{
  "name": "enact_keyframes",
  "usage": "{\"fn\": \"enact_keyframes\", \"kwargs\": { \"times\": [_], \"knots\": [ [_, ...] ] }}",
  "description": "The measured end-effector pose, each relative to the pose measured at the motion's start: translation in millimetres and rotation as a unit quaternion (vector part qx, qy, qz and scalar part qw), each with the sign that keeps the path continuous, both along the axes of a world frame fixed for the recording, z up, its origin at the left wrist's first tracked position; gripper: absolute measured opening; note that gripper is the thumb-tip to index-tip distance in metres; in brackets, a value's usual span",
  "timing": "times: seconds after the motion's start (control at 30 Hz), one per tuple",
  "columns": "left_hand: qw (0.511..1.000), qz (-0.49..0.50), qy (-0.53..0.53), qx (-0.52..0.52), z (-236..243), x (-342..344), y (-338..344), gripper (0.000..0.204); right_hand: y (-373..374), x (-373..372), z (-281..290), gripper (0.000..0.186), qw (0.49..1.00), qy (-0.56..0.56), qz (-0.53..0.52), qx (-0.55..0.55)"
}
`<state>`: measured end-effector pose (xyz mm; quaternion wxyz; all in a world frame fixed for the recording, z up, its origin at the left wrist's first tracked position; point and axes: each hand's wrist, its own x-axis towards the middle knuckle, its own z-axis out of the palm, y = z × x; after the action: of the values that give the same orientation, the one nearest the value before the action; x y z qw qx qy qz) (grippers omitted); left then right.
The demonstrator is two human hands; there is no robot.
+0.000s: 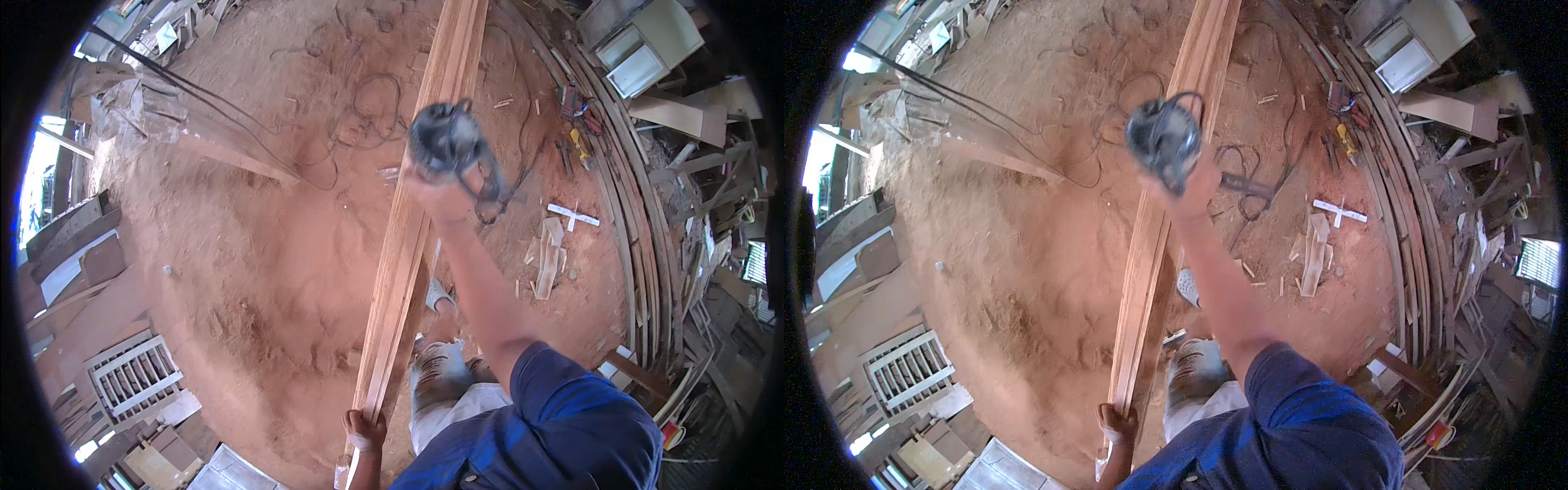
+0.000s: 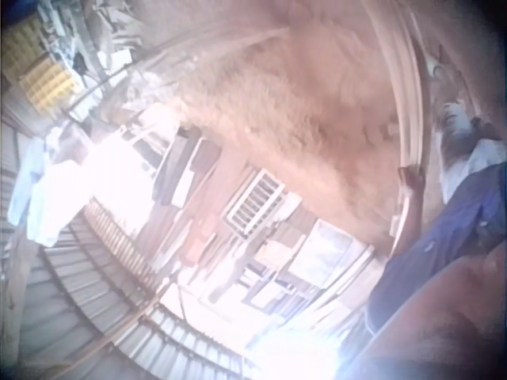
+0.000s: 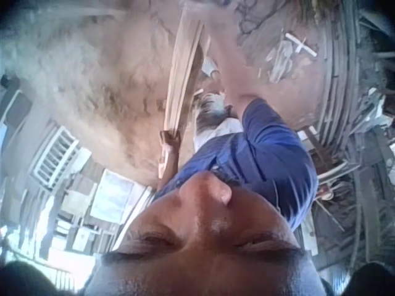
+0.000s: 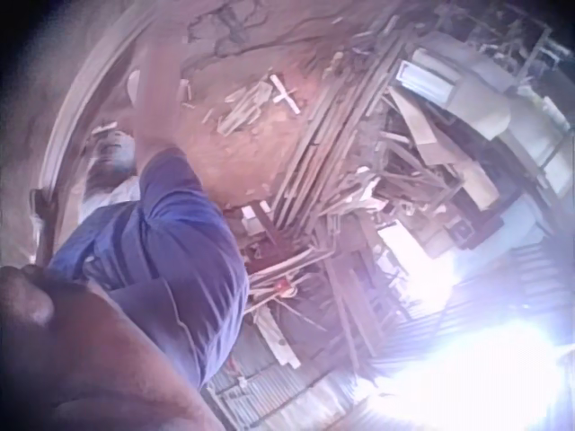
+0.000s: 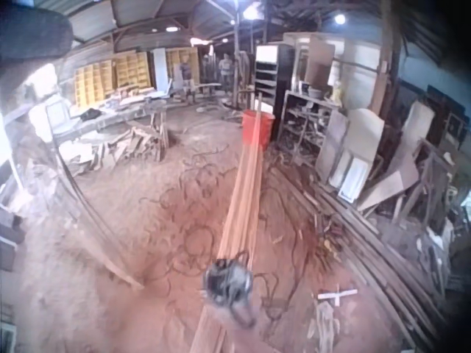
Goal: The person uses a handheld router to shape the edge of a long wooden plank. Afterward, they move to a workbench and use a wrench to adjust the router and handle a small router bit before placing it into a storage rack.
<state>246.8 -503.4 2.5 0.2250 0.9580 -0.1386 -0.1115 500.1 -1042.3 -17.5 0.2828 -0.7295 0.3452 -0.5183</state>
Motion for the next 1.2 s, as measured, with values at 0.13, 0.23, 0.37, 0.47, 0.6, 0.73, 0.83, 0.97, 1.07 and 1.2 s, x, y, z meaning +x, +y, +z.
{"fn": "enact_keyframes", "kwargs": {
  "times": [0.13, 0.23, 0.37, 0.47, 0.6, 0.73, 0.83, 0.97, 1.07, 1.2],
  "knots": [
    [0.999, 0.003, 0.036, 0.036, 5, -1, 0, 0.039, -71, 51, 37, 0.07, 0.998, 0.033, -0.037, -0.046],
    [0.998, -0.011, 0.054, 0.037, 4, -3, 8, 0.043, -120, 82, 70, 0.06, 0.999, 0.015, -0.044, -0.018],
    [0.995, -0.069, 0.067, -0.008, 4, 24, -22, 0.048, -181, 107, 68, 0.059, 0.999, 0.001, -0.034, -0.029],
    [0.99, -0.101, 0.086, -0.051, 16, 71, -98, 0.054, -218, 125, 61, 0.068, 0.999, -0.026, -0.028, -0.036],
    [0.987, -0.115, 0.055, -0.098, 40, 143, -220, 0.051, -249, 143, 59, 0.068, 0.998, -0.027, -0.035, -0.038],
    [0.991, -0.067, 0.064, -0.099, 38, 182, -304, 0.05, -273, 158, 61, 0.069, 0.998, -0.028, -0.039, -0.034],
    [0.983, -0.012, 0.083, -0.163, 25, 201, -356, 0.051, -292, 169, 67, 0.071, 0.999, -0.017, -0.046, -0.014],
    [0.985, -0.042, 0.039, -0.163, 30, 242, -428, 0.051, -315, 180, 76, 0.064, 1.0, -0.013, -0.026, 0.005],
    [0.988, -0.013, 0.063, -0.14, 32, 268, -483, 0.047, -329, 194, 86, 0.065, 0.999, 0.02, -0.038, 0.012],
    [0.992, -0.023, 0.007, -0.125, 37, 304, -551, 0.043, -364, 206, 92, 0.067, 1.0, -0.004, -0.02, 0.016]
  ]
}}
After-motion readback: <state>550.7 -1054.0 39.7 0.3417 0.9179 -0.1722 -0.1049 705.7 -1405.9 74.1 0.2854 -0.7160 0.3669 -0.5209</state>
